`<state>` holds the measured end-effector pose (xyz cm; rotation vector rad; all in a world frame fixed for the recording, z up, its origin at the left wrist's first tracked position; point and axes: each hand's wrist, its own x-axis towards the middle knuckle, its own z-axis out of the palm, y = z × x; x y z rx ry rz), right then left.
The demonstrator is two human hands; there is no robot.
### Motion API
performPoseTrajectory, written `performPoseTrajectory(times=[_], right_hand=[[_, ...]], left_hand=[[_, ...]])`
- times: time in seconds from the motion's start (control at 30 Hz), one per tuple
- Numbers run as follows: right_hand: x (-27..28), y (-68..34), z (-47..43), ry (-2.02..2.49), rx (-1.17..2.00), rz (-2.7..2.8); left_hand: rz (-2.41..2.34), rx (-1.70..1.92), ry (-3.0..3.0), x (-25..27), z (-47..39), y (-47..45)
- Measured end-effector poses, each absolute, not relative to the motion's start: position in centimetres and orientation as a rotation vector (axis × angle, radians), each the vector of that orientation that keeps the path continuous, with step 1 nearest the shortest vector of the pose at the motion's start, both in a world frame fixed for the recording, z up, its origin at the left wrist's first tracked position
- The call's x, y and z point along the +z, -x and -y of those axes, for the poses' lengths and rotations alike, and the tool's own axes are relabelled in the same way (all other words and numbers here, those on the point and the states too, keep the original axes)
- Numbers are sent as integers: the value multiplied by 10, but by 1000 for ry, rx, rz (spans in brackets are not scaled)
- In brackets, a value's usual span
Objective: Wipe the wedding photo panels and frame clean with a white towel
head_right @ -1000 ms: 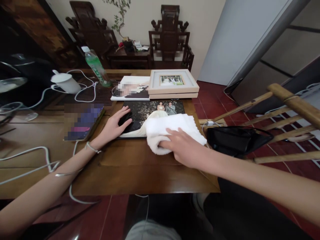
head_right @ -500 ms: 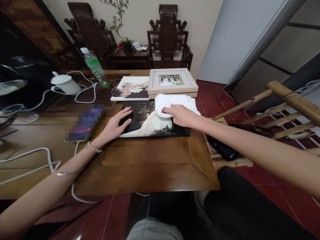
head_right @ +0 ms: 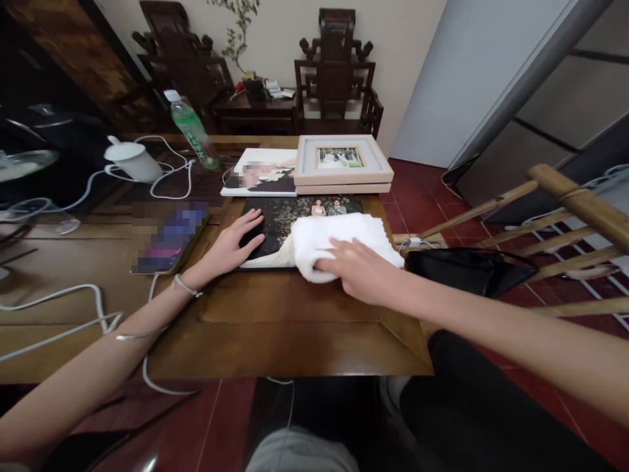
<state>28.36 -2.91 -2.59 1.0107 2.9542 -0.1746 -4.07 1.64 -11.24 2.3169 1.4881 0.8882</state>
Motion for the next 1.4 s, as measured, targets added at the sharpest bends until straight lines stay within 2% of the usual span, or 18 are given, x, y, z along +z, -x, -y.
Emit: performPoseTrajectory(times=[0.2,0.37,0.6,0.9,1.17,1.4], right_hand=[[-19,-281,-48,-1045,-161,-2934],[-26,-292,-70,-1090,-118,-2954],[-38,-287,-26,-1160,-44,-2921],[-36,-281,61,-820,-196,-2952],[-27,-248,-11,-845,-24,-2970],[-24,-216,-64,-1034,-48,-2901]], left_hand=[[-1536,914,-2305,-110,-13,39],[-1590,965,-2294,-108,-9,37],[-1569,947,-2270,-111,-9,38],[-1538,777,-2210,-115,-16,47],[-1533,804,-2259,-123,-19,51],[-1515,818,-2259,-124,-19,52]])
